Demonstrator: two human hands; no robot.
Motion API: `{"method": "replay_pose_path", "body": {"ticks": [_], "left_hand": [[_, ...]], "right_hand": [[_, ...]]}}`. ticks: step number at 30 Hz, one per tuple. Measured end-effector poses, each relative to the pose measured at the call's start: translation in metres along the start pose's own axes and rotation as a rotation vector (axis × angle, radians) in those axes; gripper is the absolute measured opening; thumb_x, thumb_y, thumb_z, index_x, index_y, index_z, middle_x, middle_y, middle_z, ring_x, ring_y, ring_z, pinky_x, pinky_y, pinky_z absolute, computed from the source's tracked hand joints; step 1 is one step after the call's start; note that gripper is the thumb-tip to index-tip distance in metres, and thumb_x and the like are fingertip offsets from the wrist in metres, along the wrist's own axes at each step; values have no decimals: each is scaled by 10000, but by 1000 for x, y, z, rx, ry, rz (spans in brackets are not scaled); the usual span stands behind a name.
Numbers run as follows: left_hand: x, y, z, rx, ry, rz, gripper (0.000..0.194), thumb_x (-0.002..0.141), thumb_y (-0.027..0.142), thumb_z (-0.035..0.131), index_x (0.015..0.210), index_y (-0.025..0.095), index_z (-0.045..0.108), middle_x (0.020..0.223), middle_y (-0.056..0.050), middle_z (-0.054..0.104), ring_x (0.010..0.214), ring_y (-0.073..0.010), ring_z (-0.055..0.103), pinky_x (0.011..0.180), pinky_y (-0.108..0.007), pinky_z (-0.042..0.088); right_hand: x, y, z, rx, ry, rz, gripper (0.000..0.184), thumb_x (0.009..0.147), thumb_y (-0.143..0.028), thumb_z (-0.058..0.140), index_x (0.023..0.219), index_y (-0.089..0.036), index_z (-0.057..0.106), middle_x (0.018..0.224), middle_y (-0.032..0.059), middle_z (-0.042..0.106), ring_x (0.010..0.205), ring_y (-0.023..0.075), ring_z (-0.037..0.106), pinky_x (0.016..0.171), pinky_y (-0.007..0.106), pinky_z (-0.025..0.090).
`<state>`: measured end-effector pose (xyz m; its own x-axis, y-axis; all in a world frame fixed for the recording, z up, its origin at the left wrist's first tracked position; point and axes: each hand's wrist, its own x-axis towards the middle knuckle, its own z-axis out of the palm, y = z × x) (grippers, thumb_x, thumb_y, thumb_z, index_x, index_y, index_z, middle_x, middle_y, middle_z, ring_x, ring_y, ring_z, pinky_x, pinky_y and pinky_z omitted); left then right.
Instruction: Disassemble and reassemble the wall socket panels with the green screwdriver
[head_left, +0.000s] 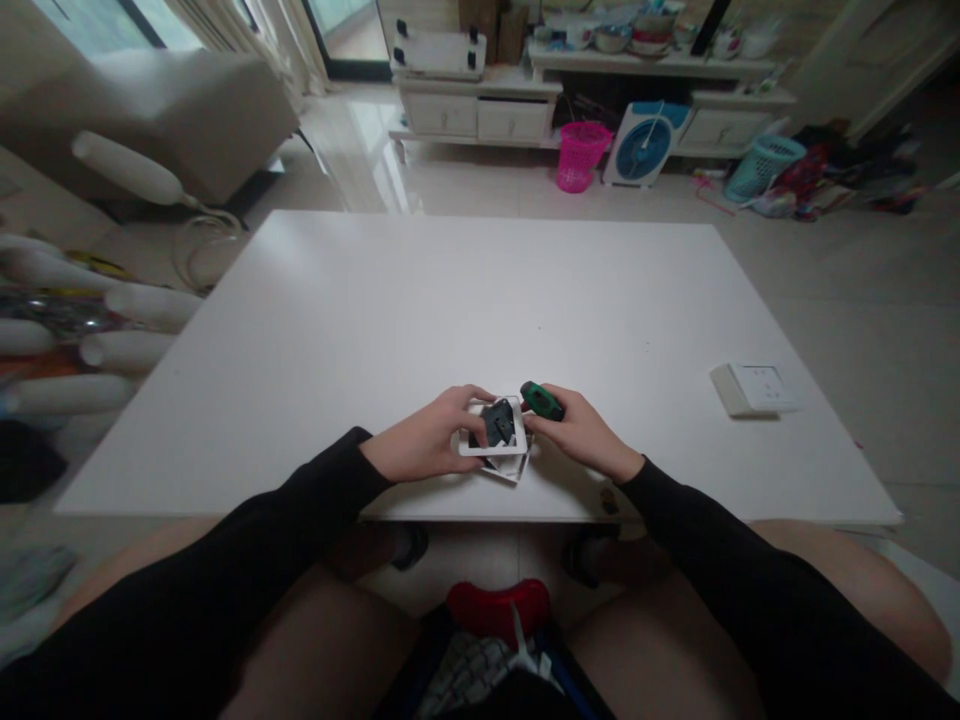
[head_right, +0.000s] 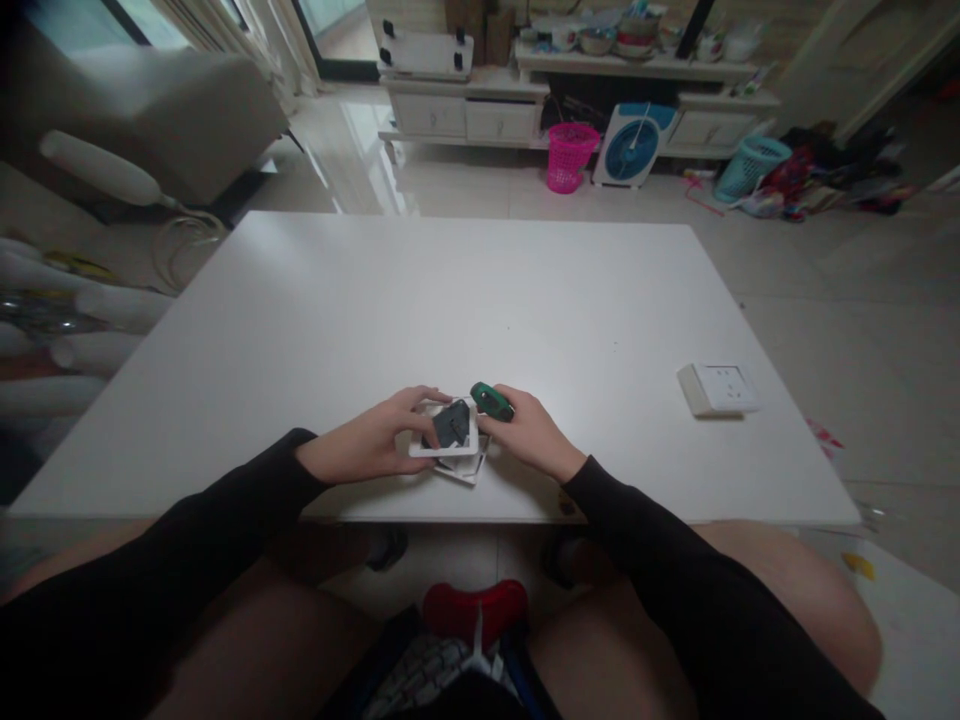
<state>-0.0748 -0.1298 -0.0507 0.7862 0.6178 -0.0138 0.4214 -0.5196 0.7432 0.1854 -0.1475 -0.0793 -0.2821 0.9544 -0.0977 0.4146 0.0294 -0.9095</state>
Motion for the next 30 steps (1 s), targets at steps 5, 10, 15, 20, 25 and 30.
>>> {"method": "replay_pose_path", "body": {"ticks": [5, 10, 15, 20, 25, 30], "left_hand": [[-2, 3, 0, 29, 2, -2, 228, 777, 242, 834, 947, 214, 686, 1405, -113, 518, 1320, -327, 520, 1136, -546, 467], [-4, 5, 6, 89, 43, -26, 642, 745, 299, 869, 1303, 232, 559, 1470, -158, 401, 1326, -353, 503, 1122, -539, 495], [-3, 5, 10, 127, 23, -23, 706, 766, 391, 866, 1374, 282, 526, 1471, -154, 411, 1362, -382, 462, 1140, -590, 468], [-1, 8, 13, 186, 41, 8, 792, 785, 401, 842, 1454, 265, 440, 1471, -180, 431, 1341, -391, 472, 1135, -599, 457], [0, 7, 14, 217, 31, 21, 897, 766, 422, 872, 1498, 286, 373, 1464, -171, 441, 1344, -393, 482, 1130, -583, 462], [-1, 6, 13, 229, 17, 10, 936, 757, 403, 879, 1519, 234, 363, 1504, -212, 419, 1364, -412, 478, 1132, -584, 457]], "right_hand": [[0, 0, 0, 8, 12, -20, 155, 853, -304, 664, 936, -179, 704, 910, 37, 727, 829, 208, 623, 811, 343, 465], [0, -3, -2, 1, 28, -8, 168, 849, -298, 664, 950, -172, 713, 915, 40, 729, 838, 214, 626, 827, 349, 463], [0, -2, -3, -16, 25, -11, 159, 852, -304, 671, 943, -179, 711, 905, 30, 723, 841, 213, 617, 809, 335, 456], [1, -1, -3, -15, 36, -17, 162, 864, -324, 675, 934, -181, 701, 893, 24, 709, 827, 206, 606, 800, 327, 448], [0, -1, -2, -7, 25, -32, 162, 871, -343, 678, 917, -188, 682, 881, 19, 689, 824, 202, 590, 799, 327, 444], [-1, -3, -3, -10, 21, -22, 173, 857, -356, 691, 891, -189, 666, 852, 13, 669, 801, 195, 574, 774, 323, 435]]}}
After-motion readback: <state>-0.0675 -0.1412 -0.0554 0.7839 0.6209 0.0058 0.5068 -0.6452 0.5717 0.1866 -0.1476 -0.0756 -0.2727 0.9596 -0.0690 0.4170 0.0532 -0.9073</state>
